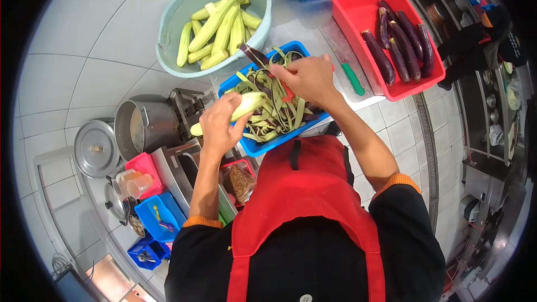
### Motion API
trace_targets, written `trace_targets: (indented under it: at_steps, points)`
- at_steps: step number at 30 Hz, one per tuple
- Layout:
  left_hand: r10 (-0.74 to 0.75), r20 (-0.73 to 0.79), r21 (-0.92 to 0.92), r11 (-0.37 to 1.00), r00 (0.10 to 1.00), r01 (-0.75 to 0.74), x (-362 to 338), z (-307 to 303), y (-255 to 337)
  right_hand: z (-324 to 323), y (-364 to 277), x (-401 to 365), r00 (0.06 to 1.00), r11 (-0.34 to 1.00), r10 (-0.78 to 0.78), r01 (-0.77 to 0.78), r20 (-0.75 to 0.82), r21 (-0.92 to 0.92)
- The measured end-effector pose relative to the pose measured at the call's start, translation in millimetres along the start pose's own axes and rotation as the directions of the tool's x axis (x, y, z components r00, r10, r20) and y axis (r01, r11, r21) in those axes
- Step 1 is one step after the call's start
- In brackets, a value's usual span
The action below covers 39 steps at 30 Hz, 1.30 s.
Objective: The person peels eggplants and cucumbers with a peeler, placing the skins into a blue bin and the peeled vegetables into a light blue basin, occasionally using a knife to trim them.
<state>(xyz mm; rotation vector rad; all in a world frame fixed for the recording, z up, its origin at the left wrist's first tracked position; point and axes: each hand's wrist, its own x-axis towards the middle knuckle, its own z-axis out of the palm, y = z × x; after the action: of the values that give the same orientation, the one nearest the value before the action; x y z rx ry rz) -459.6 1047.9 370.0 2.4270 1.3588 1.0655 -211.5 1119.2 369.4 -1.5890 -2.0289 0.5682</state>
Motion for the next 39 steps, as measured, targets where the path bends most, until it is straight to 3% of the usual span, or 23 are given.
trace_targets:
  at_steps: [2,4,5,6,8,9,12,14,16,18,20,21,22,24,25,26,29,32,33,34,36,38,39]
  points:
    - [-0.067,0.058,0.064,0.996,0.996,0.064,5,3,7,3,-13,-1,0.997,0.997,-0.017,0.023,-0.079,0.07]
    - [-0.081,0.024,0.012,0.997,0.996,0.08,4,1,12,11,-7,-5,0.997,0.997,-0.071,0.071,0.004,-0.031]
    - [-0.084,-0.051,-0.059,0.995,0.995,0.081,0,2,8,34,24,-8,0.976,0.972,-0.179,0.156,-0.121,-0.177]
    - [-0.089,-0.119,-0.128,0.989,0.989,0.073,4,1,5,28,23,-4,0.973,0.97,-0.186,0.159,-0.135,-0.186]
    - [-0.085,-0.082,-0.05,0.995,0.993,0.081,5,-2,10,19,15,-11,0.999,0.993,0.027,-0.029,-0.018,-0.115]
    - [-0.09,-0.016,0.015,0.996,0.996,0.091,6,-2,11,11,0,-7,0.99,0.998,0.041,-0.035,-0.138,0.049]
    - [-0.095,0.06,0.072,0.993,0.994,0.09,7,-1,11,1,-29,-5,0.991,0.992,-0.079,0.089,-0.109,0.09]
    - [-0.134,0.058,0.026,0.991,0.989,0.132,6,1,15,35,6,-9,0.994,0.998,-0.052,0.056,-0.101,0.034]
    - [-0.088,0.034,0.038,0.996,0.996,0.087,17,-2,8,49,41,-9,0.962,0.962,-0.199,0.156,-0.186,-0.222]
    - [-0.062,0.017,0.071,0.996,0.998,0.06,13,-6,8,22,26,-4,0.982,0.946,-0.157,0.12,-0.102,-0.3]
    - [-0.064,0.041,0.107,0.993,0.997,0.06,12,-6,9,-4,-11,2,0.997,0.997,0.019,-0.025,-0.077,-0.071]
    - [-0.074,0.052,0.079,0.994,0.996,0.069,14,-5,10,-7,-22,4,0.997,0.991,0.0,0.01,-0.074,0.13]
    - [-0.08,0.062,0.048,0.996,0.995,0.077,18,-2,12,-5,-20,5,0.997,0.992,0.004,0.007,-0.081,0.128]
    - [-0.073,0.07,0.041,0.997,0.995,0.07,15,-3,15,10,-9,7,0.997,0.997,-0.071,0.07,0.03,0.037]
    - [-0.087,-0.007,-0.088,0.992,0.996,0.086,8,1,5,25,18,8,0.958,0.92,-0.273,0.234,-0.086,-0.314]
    - [-0.105,-0.078,-0.216,0.973,0.991,0.087,14,-1,1,19,23,12,0.954,0.917,-0.281,0.236,-0.102,-0.323]
    - [-0.142,-0.059,-0.126,0.983,0.988,0.133,22,-13,0,11,17,3,0.999,0.971,-0.043,0.038,-0.013,-0.237]
    - [-0.165,-0.065,0.025,0.986,0.984,0.167,43,-26,-9,7,4,3,0.996,0.989,-0.081,0.076,-0.037,-0.128]
    - [-0.192,-0.073,0.082,0.977,0.979,0.198,59,-34,-6,15,13,0,0.984,0.882,-0.137,0.172,0.111,-0.438]
    - [-0.214,-0.066,0.139,0.965,0.975,0.221,75,-41,-6,24,20,-7,0.986,0.888,-0.126,0.16,0.107,-0.431]
    - [-0.094,-0.14,0.27,0.954,0.986,0.129,106,-43,-36,13,24,-4,0.965,0.973,0.168,-0.128,0.204,-0.194]
    - [-0.131,-0.116,0.379,0.91,0.985,0.166,140,-38,-64,-7,11,-17,0.911,0.947,0.269,-0.192,0.311,-0.257]
    - [-0.118,-0.085,0.361,0.922,0.989,0.141,151,-33,-67,-15,12,-20,0.813,0.951,0.308,-0.261,0.494,-0.162]
